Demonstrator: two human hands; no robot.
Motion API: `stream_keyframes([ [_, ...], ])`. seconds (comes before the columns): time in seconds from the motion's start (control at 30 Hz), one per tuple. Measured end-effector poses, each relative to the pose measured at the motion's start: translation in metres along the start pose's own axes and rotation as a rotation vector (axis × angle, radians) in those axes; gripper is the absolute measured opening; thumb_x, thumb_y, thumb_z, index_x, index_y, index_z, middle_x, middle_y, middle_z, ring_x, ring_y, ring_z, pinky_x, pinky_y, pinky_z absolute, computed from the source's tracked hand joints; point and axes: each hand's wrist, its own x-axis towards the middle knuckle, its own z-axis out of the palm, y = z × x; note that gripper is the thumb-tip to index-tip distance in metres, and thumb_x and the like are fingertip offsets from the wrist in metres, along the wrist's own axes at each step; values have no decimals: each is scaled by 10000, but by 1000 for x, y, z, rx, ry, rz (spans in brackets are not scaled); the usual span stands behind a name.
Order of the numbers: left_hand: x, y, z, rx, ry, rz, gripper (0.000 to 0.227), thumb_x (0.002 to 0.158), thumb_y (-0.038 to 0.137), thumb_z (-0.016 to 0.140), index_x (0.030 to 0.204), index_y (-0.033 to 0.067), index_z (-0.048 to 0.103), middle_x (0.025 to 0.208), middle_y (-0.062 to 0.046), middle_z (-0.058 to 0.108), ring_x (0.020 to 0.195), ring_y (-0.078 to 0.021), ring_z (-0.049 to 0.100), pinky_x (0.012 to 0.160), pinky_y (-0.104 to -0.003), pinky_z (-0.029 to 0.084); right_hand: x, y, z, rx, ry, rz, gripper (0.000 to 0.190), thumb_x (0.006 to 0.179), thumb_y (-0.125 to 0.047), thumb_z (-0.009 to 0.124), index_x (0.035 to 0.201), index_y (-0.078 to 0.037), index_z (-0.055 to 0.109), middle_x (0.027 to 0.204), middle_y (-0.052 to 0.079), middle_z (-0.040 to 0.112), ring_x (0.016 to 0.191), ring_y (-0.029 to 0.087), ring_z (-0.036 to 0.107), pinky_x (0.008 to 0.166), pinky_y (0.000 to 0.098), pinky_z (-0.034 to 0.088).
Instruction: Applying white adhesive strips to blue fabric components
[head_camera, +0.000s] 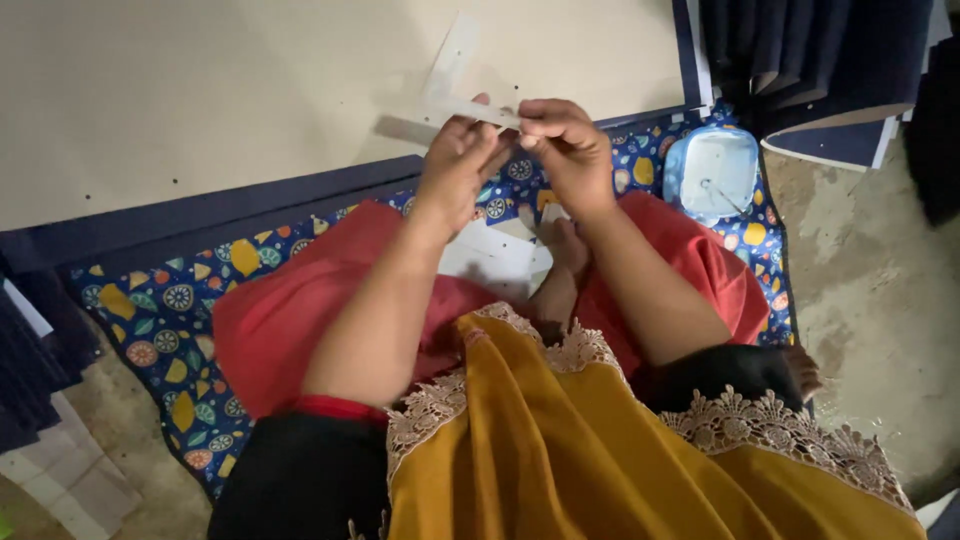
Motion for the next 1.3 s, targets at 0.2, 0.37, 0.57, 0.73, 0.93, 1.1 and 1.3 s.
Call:
stream_keyframes([
  [0.2,10,-9,-15,131,-80,225,585,946,126,785,1458,17,524,1315,-228,694,1266,-277,656,1095,-397,543,-8,-16,16,57,18,148,174,947,22,758,1046,-120,751,1259,131,676,1238,242,667,1095,356,586],
  [0.37,-7,19,1,532,-83,209,559,965,146,739,1481,102,529,1255,-40,736,1177,-154,674,1043,-338,570,-5,-26,0,63,-96,360,174,938,20,754,1102,-10,704,1257,155,697,1131,223,709,994,345,647],
  [0.57,-16,33,13,717,-84,133,493,964,92,709,1430,204,596,1167,-6,760,1070,-121,703,983,-312,598,0,-33,-20,71,-201,509,231,883,-69,821,1096,-71,729,1126,87,765,1001,161,751,937,302,648],
  [0.73,-25,43,25,668,-148,99,665,905,120,811,1491,175,502,1226,-55,762,1096,-166,740,1027,-345,629,-1,-27,-19,120,-175,527,243,860,-62,832,1077,-68,722,1135,93,762,1010,175,751,937,308,652],
  [0.93,-19,32,15,696,-115,156,572,942,145,762,1471,138,545,1153,-19,776,1033,-111,709,961,-289,604,-5,-12,-23,203,-182,534,341,843,-34,842,1163,-38,725,1142,111,759,1040,175,745,959,308,656],
  [1.1,-13,30,11,734,-151,157,301,930,148,754,1218,91,686,1136,-59,779,988,-146,734,857,-308,616,-8,9,-40,394,-143,705,188,927,-154,779,1077,-53,727,1087,137,753,1004,258,757,933,366,679],
  [1.3,-25,53,30,980,-23,-98,401,811,246,737,1209,214,709,1039,3,755,983,-139,713,874,-315,578,16,-15,-38,109,270,714,103,1073,-75,538,1143,-33,601,965,125,709,779,202,753,710,271,684],
])
